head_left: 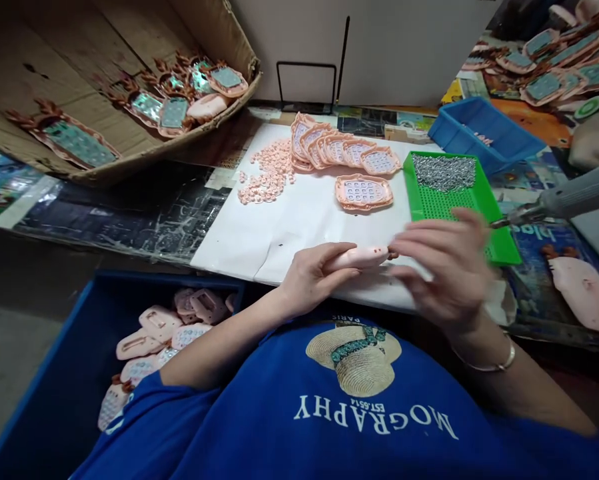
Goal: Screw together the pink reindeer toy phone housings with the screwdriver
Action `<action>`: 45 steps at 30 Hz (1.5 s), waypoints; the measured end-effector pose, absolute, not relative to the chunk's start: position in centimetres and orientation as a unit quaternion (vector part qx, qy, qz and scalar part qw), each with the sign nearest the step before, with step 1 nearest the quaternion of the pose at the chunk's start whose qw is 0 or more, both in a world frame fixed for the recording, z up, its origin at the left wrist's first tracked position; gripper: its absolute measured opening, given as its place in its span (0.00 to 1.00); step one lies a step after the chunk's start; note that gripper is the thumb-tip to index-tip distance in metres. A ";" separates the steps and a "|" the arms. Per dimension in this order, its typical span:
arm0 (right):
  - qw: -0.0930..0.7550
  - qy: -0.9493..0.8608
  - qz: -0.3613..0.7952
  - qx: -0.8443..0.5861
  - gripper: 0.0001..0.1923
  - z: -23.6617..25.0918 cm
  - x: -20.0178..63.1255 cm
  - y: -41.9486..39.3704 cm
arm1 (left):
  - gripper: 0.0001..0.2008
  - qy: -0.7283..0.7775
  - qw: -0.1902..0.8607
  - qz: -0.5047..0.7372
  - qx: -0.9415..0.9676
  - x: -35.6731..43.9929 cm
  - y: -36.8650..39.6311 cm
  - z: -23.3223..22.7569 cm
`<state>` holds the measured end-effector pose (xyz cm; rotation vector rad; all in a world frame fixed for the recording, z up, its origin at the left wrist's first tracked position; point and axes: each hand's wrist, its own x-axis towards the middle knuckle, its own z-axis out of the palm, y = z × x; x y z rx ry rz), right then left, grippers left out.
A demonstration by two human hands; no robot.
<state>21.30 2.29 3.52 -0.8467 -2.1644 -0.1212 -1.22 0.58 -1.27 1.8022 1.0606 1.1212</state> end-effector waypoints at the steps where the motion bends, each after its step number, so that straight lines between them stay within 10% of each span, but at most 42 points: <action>1: 0.380 -0.867 -0.060 -0.317 0.10 2.8 20.5 2.0 | 0.16 0.423 0.384 0.438 0.694 -1.1 0.3 -1.2; 13: 0.369 -0.864 0.038 -0.341 0.08 0.9 18.3 3.2 | 0.12 0.441 0.450 0.446 0.636 -0.9 0.2 -1.0; 22: 0.447 -0.842 0.011 -0.303 0.14 3.1 18.3 3.3 | 0.13 0.351 0.820 0.423 0.163 -1.7 1.3 1.6; 35: 0.413 -0.889 -0.007 -0.199 0.12 1.6 15.8 3.0 | 0.14 0.385 0.828 0.400 0.076 -3.3 -0.3 1.2; 41: 0.433 -0.860 0.110 -0.246 0.29 2.2 16.0 3.2 | 0.15 0.396 0.813 0.422 0.064 -5.7 -1.1 1.3; 45: 0.422 -0.842 0.148 -0.303 0.19 0.8 17.4 3.4 | 0.13 0.433 0.775 0.448 0.101 -9.6 -2.9 1.1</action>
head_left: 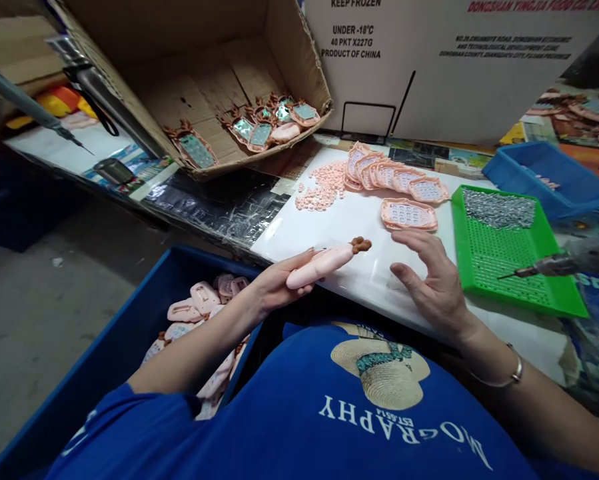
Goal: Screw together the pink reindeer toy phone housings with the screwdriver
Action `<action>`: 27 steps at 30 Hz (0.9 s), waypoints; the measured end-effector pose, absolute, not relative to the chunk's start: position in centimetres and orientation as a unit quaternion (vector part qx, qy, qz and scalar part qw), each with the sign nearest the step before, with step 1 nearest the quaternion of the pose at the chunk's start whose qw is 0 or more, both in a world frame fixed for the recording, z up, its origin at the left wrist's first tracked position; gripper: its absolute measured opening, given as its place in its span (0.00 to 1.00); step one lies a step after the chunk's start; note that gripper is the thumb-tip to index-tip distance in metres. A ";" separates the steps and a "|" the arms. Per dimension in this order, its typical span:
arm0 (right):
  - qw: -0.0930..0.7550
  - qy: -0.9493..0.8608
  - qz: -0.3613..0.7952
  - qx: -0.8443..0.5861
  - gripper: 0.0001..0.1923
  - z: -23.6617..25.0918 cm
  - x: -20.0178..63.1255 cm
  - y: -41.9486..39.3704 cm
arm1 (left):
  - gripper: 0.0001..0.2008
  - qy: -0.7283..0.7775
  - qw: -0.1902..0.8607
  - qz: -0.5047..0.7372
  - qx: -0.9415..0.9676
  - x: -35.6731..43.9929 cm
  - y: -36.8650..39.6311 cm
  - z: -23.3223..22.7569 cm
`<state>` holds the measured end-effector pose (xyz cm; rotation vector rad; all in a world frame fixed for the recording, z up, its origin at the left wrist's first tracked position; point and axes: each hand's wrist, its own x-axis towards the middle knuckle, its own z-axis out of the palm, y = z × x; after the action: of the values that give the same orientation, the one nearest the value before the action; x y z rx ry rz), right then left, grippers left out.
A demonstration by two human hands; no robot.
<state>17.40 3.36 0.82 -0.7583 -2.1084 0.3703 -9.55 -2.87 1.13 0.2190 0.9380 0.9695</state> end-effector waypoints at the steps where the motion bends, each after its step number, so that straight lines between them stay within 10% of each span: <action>1: 0.407 -0.848 0.145 -0.306 0.16 0.3 17.8 3.3 | 0.13 0.453 0.761 0.448 0.124 -11.1 -3.6 1.0; 12: 0.302 -0.881 0.172 -0.320 0.12 -3.3 19.8 2.7 | 0.23 0.715 0.553 0.234 0.359 -28.3 -8.0 1.7; 18: 0.291 -0.888 0.172 -0.311 0.10 -3.5 19.5 2.6 | 0.20 0.661 0.379 0.394 0.515 -27.0 1.9 8.8; 21: 0.290 -0.887 0.173 -0.315 0.10 -3.5 19.7 2.4 | 0.12 0.736 0.125 0.308 0.589 -29.3 9.3 10.0; 27: 0.308 -0.876 0.192 -0.318 0.08 -2.8 19.5 2.2 | 0.14 0.757 0.102 0.185 0.618 -34.3 17.5 8.1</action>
<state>19.54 2.19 -2.83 -0.8408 -2.3168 0.5069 -34.32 17.53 8.05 1.8257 2.2352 0.5473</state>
